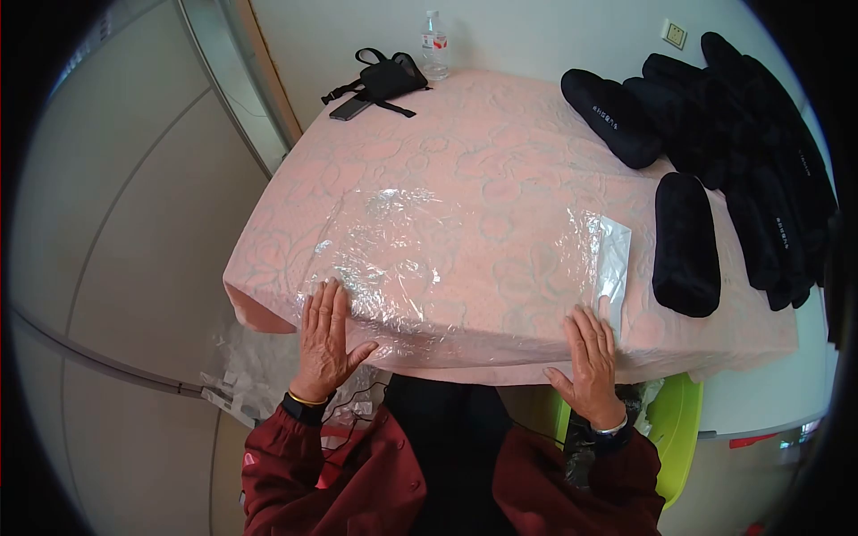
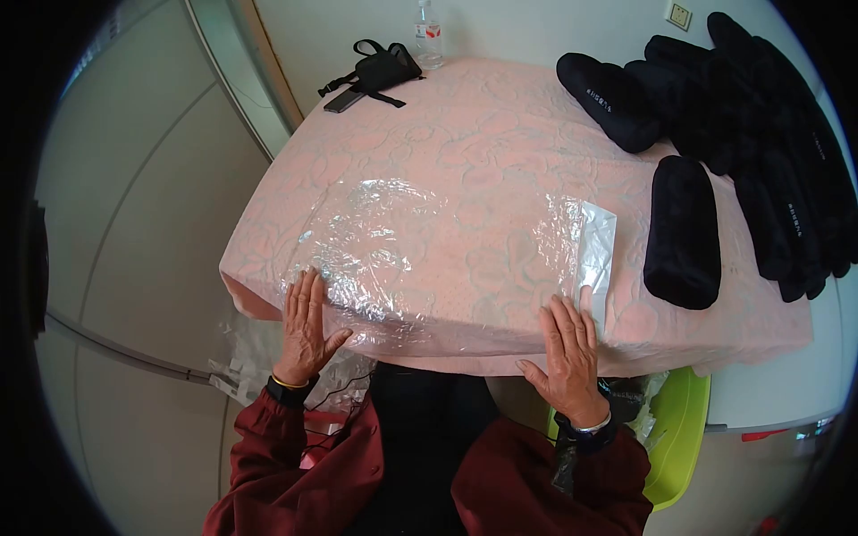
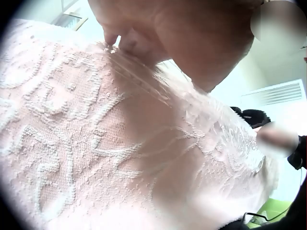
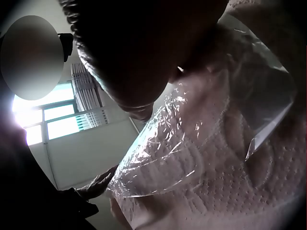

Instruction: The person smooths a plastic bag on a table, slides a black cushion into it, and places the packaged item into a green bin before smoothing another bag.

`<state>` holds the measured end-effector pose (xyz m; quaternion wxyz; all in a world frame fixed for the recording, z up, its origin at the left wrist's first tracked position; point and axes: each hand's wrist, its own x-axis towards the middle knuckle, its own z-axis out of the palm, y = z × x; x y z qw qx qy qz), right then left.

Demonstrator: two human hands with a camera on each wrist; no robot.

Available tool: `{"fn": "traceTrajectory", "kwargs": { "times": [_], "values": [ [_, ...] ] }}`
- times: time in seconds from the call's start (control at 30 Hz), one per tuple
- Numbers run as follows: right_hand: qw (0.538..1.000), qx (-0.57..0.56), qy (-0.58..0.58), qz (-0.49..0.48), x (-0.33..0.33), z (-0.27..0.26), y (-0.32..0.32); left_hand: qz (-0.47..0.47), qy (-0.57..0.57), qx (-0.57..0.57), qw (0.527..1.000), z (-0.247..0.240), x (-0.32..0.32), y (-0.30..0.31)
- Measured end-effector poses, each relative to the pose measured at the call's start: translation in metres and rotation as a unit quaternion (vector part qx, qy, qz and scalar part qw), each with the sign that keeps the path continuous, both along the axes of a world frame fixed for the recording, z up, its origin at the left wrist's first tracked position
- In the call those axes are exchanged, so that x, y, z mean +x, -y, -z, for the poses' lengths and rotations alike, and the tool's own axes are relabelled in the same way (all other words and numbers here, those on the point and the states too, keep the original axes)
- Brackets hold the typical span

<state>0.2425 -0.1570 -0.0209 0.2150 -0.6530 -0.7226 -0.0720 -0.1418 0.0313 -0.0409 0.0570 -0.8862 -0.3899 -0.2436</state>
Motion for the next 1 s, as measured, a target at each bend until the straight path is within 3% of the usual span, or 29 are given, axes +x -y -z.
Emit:
{"fn": "traceTrajectory", "kwargs": {
  "times": [0.07, 0.17, 0.27, 0.43, 0.5, 0.63, 0.77, 1.0],
  "values": [
    [1.0, 0.009, -0.01, -0.013, 0.001, 0.002, 0.004, 0.006, 0.009, -0.014, 1.0, 0.002, -0.004, -0.001],
    [0.993, 0.022, -0.115, -0.031, 0.007, -0.003, -0.005, -0.006, -0.003, -0.008, 1.0, -0.008, 0.006, 0.002],
    [0.995, 0.045, -0.08, -0.035, -0.015, -0.022, -0.027, -0.044, -0.038, 0.011, 0.998, -0.024, 0.036, 0.015],
    [0.997, 0.009, -0.039, -0.063, -0.046, -0.013, -0.062, 0.058, -0.032, -0.001, 0.998, -0.035, 0.117, 0.051],
    [0.998, -0.006, -0.018, -0.062, -0.051, -0.006, -0.068, 0.188, -0.014, -0.029, 0.982, -0.028, 0.141, 0.06],
    [0.998, -0.052, 0.017, -0.045, -0.044, -0.01, -0.066, 0.177, -0.01, -0.069, 0.982, -0.017, 0.146, 0.041],
    [0.996, -0.085, 0.001, -0.025, -0.015, -0.016, -0.056, 0.159, -0.038, -0.066, 0.984, -0.021, 0.103, 0.008],
    [0.996, -0.085, -0.008, 0.024, 0.02, -0.014, -0.051, 0.033, -0.06, -0.063, 0.996, -0.026, 0.022, -0.045]
  ]
}}
